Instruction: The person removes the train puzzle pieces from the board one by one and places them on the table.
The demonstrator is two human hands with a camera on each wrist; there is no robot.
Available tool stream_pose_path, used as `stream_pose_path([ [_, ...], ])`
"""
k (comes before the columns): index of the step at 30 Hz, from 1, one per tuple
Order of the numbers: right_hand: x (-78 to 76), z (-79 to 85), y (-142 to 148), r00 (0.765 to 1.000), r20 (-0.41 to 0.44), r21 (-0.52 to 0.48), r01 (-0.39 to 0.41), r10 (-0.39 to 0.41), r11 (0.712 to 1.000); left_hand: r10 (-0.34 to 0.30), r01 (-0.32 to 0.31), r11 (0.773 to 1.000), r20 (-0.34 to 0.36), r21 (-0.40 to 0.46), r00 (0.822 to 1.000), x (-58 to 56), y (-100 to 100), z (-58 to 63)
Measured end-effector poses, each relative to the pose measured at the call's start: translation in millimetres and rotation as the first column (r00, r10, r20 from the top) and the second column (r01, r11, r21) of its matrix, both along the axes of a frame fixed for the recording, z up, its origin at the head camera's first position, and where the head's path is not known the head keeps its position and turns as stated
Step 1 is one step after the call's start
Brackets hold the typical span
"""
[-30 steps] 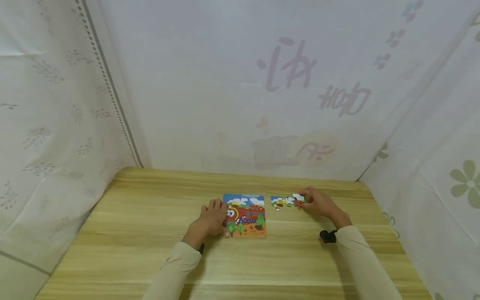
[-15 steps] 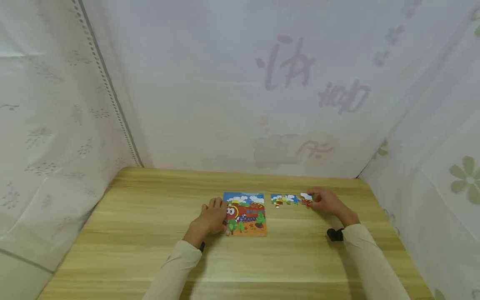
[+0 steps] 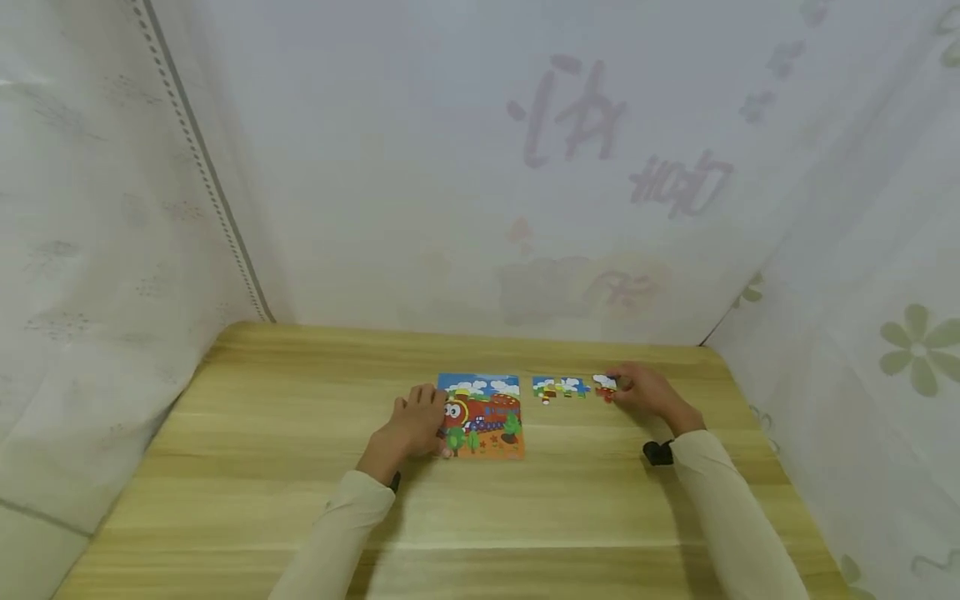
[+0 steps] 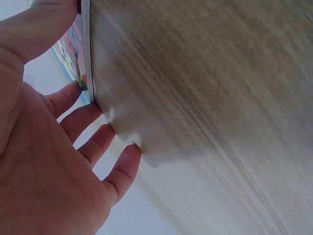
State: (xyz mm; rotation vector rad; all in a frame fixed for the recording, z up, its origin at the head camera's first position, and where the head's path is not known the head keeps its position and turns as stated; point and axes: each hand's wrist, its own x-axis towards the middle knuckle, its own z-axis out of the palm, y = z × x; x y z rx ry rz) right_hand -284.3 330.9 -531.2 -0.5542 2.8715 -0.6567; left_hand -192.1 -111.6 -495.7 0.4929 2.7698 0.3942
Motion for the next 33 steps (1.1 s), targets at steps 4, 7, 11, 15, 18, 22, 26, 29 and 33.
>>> stream_pose_path([
  [4, -2.8, 1.3, 0, 1.000, -0.008, 0.004, -0.003, 0.003, 1.000, -0.002, 0.002, 1.000, 0.009, 0.006, 1.000, -1.8, -1, 1.0],
  [7, -5.6, 2.3, -4, 1.000, -0.025, 0.007, -0.015, 0.016, 1.000, 0.004, -0.005, 1.000, 0.016, 0.016, 1.000, -2.5, -4, 2.8],
  [11, -4.2, 4.0, -4, 1.000, -0.020, 0.024, -0.017, 0.017, 1.000, 0.000, -0.001, 1.000, 0.024, 0.026, 1.000, -3.3, -4, 1.3],
  [15, -1.8, 6.9, -3, 1.000, 0.027, 0.020, -0.011, 0.011, 1.000, -0.004, 0.003, 0.999, 0.027, 0.033, 1.000, -4.7, -1, -1.9],
  [18, -1.9, 9.5, -4, 0.998, 0.062, 0.010, -0.009, 0.008, 1.000, -0.005, 0.005, 1.000, 0.025, 0.026, 1.000, -6.3, -1, -3.0],
  [22, -3.6, 13.8, -6, 0.998, 0.064, 0.018, -0.026, 0.025, 0.999, -0.007, 0.007, 1.000, 0.015, 0.013, 1.000, -7.9, -1, -2.9],
  [26, -5.3, 16.4, -9, 0.997, 0.033, 0.029, -0.065, 0.064, 0.997, -0.007, 0.007, 1.000, 0.015, 0.007, 1.000, -8.6, -2, -0.5],
  [29, -5.0, 17.4, -11, 0.995, 0.022, 0.028, -0.093, 0.092, 0.995, -0.004, 0.004, 1.000, 0.020, 0.005, 1.000, -8.5, -2, 0.0],
  [33, -2.6, 17.0, -12, 0.995, 0.030, 0.022, -0.091, 0.090, 0.996, -0.005, 0.005, 1.000, 0.026, 0.005, 1.000, -8.0, -2, -3.1],
])
